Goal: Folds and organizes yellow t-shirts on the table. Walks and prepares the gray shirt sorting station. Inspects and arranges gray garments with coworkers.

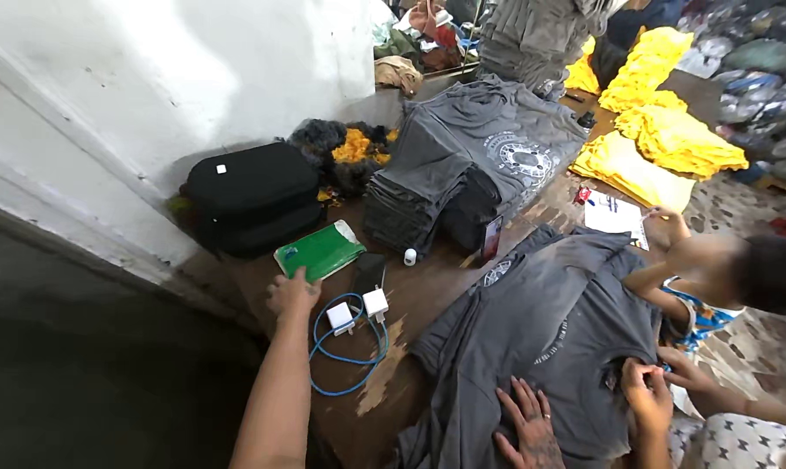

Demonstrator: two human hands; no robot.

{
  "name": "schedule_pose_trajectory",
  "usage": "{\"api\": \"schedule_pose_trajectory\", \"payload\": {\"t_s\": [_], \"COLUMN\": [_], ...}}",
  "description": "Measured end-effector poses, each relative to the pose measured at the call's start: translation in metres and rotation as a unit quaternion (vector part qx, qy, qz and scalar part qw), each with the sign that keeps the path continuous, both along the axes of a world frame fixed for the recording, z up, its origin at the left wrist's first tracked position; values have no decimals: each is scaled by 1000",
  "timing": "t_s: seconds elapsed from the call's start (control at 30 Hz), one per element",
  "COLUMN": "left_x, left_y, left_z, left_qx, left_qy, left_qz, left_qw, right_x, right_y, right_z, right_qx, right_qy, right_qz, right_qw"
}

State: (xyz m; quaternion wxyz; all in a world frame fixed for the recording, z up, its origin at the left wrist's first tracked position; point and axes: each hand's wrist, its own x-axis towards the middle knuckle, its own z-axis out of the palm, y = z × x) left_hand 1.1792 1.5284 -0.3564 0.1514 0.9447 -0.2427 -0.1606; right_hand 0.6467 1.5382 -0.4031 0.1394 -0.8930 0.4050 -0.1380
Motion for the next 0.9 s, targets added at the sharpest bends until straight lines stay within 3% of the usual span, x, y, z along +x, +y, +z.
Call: {"api": "schedule_pose_trajectory", "payload": {"t_s": [0.13, 0.23, 0.3, 0.4, 0.57, 0.67, 0.8, 0.9], "left_x": [-2, -16, -12, -11, -1, 7, 6, -23], "left_y": [-19, -55, -76, -90, -75, -71, -64, -56], "left_z": [7, -3, -23, -27, -22, -16, -27, -8], "left_qx": [19, -66, -77, -25, 83, 96, 78, -5], "left_qy": [-53, -68, -36, -5, -17, -9, 2, -29], "left_qz": [-12, -68, -28, 61, 112, 142, 121, 44], "left_qw": [998, 993, 996, 998, 990, 985, 990, 999], "right_x": [-2, -1, -2, -2, -4, -4, -5, -4], "right_y": [-2, -3, -2, -4, -4, -4, -4, -4], "right_z": [-3, -4, -6, -2, -6, -7, -13, -9], "right_qx": [-6, -2, -9, -1, -9, -16, -39, -29], "right_qy": [-5, -8, -2, 4, 3, -2, -7, -7], "right_qz": [-6, -4, -5, -8, -7, -7, -4, -6], "right_qw": [1000, 1000, 1000, 1000, 1000, 1000, 999, 1000]}}
